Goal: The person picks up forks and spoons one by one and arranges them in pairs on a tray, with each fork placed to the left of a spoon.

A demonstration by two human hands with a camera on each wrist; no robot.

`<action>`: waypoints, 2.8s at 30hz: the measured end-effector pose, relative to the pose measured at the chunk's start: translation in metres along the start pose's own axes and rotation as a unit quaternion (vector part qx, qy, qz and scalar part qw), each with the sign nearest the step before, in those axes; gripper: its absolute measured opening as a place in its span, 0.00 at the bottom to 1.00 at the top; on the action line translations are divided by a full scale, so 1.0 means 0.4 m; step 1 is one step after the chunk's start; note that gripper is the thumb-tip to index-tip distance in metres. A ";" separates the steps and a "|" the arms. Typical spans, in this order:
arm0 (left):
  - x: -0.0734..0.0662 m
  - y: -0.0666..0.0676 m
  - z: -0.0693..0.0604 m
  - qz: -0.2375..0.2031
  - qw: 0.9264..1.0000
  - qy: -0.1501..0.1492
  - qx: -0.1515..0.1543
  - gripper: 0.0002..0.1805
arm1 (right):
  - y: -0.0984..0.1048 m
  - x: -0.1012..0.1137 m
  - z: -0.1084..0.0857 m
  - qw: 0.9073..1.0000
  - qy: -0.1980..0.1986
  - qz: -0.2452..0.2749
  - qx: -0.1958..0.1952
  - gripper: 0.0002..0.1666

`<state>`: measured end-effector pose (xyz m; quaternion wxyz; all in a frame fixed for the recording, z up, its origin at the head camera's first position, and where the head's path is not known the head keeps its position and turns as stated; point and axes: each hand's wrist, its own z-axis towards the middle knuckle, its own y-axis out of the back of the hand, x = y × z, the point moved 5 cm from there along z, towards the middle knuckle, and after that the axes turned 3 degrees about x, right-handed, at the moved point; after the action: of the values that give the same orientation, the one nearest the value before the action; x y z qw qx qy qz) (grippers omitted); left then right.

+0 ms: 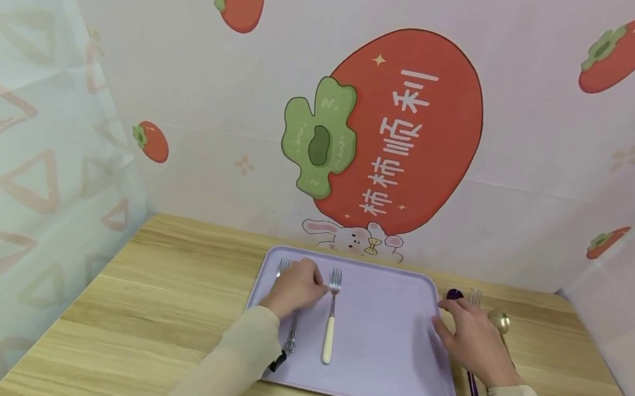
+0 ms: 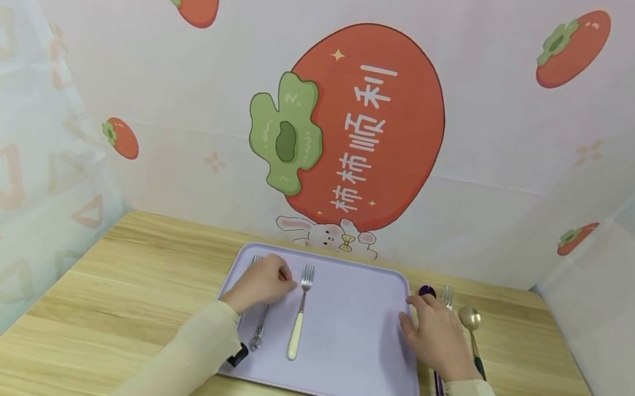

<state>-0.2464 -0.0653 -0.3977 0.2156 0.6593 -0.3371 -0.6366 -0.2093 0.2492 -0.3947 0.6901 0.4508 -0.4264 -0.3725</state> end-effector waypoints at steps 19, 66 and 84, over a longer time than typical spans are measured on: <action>0.080 0.133 -0.043 0.094 0.991 -0.045 -0.082 0.08 | -0.004 -0.016 -0.012 1.000 -0.006 0.004 0.001 0.21; 0.270 0.271 -0.117 0.253 0.952 -0.090 -0.143 0.10 | 0.004 -0.074 -0.036 1.000 -0.019 -0.019 0.009 0.20; 0.275 0.265 -0.123 0.237 0.955 -0.095 -0.149 0.10 | 0.007 -0.082 -0.043 1.000 -0.026 -0.016 0.000 0.17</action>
<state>-0.2202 -0.2235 -0.3939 0.4230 0.4576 -0.4034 -0.6700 -0.2048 0.2848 -0.4043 0.6729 0.4476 -0.4369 -0.3949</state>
